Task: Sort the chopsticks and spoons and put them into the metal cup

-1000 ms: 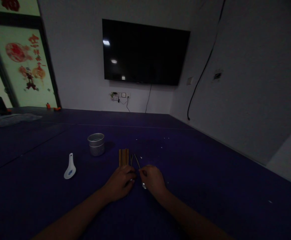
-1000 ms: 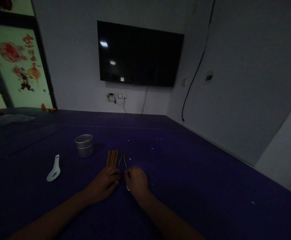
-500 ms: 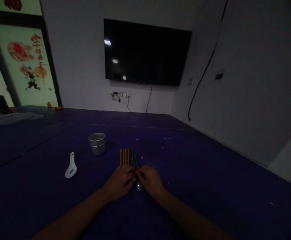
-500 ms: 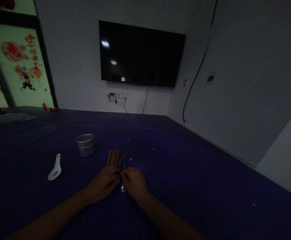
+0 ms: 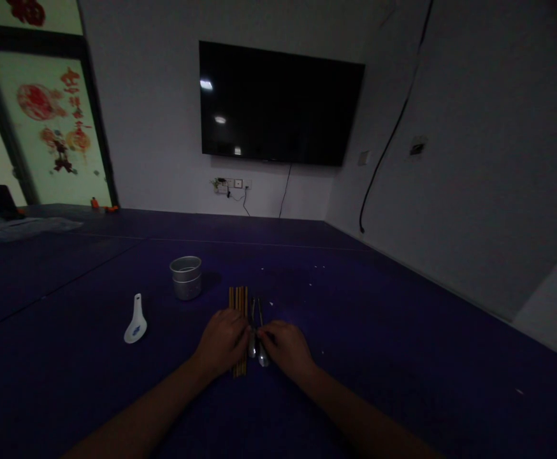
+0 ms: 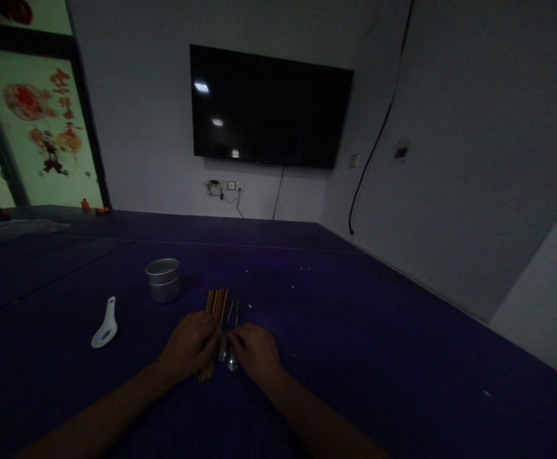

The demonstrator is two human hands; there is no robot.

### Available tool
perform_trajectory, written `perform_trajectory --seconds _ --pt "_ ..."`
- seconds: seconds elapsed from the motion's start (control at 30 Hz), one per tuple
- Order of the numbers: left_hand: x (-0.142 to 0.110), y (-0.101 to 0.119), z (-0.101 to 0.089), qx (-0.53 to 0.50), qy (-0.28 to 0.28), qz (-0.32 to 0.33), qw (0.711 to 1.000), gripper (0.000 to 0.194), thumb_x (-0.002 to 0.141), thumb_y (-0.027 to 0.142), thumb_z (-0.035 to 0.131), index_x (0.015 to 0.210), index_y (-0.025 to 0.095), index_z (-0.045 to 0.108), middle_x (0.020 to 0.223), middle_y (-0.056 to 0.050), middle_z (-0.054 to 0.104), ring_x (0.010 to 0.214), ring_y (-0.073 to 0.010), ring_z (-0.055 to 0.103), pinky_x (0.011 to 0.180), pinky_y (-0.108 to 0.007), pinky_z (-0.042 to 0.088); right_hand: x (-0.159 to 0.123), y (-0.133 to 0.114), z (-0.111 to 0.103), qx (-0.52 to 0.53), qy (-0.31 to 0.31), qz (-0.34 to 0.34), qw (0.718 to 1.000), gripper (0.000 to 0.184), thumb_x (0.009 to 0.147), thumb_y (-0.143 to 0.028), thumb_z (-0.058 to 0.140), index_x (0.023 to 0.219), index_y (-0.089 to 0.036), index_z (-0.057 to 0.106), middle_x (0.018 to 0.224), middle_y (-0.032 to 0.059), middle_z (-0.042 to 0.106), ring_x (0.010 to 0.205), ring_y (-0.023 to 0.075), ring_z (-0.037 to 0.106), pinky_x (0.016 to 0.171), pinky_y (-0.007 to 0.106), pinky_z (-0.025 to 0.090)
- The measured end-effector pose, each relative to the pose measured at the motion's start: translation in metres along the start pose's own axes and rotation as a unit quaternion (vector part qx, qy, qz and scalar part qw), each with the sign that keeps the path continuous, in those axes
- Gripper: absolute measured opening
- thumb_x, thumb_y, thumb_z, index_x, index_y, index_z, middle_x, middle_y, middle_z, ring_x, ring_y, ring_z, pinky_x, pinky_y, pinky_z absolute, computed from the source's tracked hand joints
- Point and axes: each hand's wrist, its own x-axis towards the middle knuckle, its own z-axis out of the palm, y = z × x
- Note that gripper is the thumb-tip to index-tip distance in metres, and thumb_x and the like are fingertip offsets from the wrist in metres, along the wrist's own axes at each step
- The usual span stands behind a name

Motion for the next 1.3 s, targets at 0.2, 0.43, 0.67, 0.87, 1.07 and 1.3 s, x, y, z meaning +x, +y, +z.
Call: perform_trajectory --seconds 0.2,0.43,0.67,0.87,1.07,1.3 --pt "0.007 -0.030 -0.035 0.218 -0.038 -0.240 0.945 0.030 0.087 0.022 0.035 0.085 0.010 0.062 0.083 -0.015 0.061 0.083 -0.0304 0.060 0.062 -0.036 0.046 -0.001 0.000 -0.001 0.020 0.004 0.002 1.000 0.024 0.091 -0.023 0.047 0.091 -0.023 0.071 0.088 0.0019 0.070 0.082 0.0150 0.063 0.070 0.024 0.041" --pt "-0.019 -0.097 -0.068 0.324 0.034 -0.408 0.853 0.030 0.085 0.017 0.033 0.098 0.004 0.056 0.097 -0.021 0.060 0.091 -0.0339 0.058 0.068 -0.041 0.045 0.000 -0.001 -0.001 0.028 0.016 0.014 0.999 0.026 0.091 -0.023 0.045 0.087 -0.022 0.070 0.085 0.0020 0.070 0.081 0.0151 0.063 0.070 0.024 0.041" --pt "-0.030 -0.124 -0.067 0.196 -0.055 -0.521 0.829 0.027 0.083 0.019 0.038 0.090 0.005 0.060 0.094 -0.026 0.064 0.092 -0.0373 0.062 0.065 -0.041 0.045 0.000 0.000 0.000 0.019 0.019 0.015 1.000 0.026 0.092 -0.023 0.045 0.085 -0.022 0.070 0.085 0.0016 0.070 0.079 0.0142 0.063 0.069 0.023 0.040" --pt "-0.026 -0.130 -0.072 0.146 -0.059 -0.541 0.826 0.027 0.081 0.015 0.038 0.098 0.005 0.058 0.083 -0.022 0.068 0.080 -0.0342 0.066 0.062 -0.038 0.046 0.000 -0.004 -0.003 0.003 0.006 0.025 1.000 0.027 0.092 -0.025 0.045 0.085 -0.022 0.071 0.086 0.0016 0.070 0.080 0.0140 0.063 0.069 0.023 0.040" --pt "-0.017 -0.110 -0.074 0.131 0.256 -0.458 0.841 0.045 0.093 0.030 0.023 0.131 0.009 0.033 0.100 -0.014 0.065 0.085 -0.0265 0.064 0.067 -0.035 0.047 0.000 -0.006 -0.003 0.004 0.026 0.026 0.999 0.029 0.092 -0.026 0.044 0.086 -0.022 0.071 0.086 0.0024 0.071 0.079 0.0145 0.064 0.070 0.023 0.042" --pt "-0.021 -0.045 -0.012 0.002 0.248 0.107 0.963 0.024 0.091 0.023 0.037 0.091 0.020 0.061 0.081 -0.007 0.070 0.077 -0.0188 0.067 0.074 -0.034 0.054 -0.006 -0.010 -0.003 0.010 0.059 -0.030 0.998 0.043 0.086 -0.028 0.053 0.129 -0.023 0.052 0.086 0.0025 0.071 0.075 0.0161 0.064 0.069 0.025 0.046"
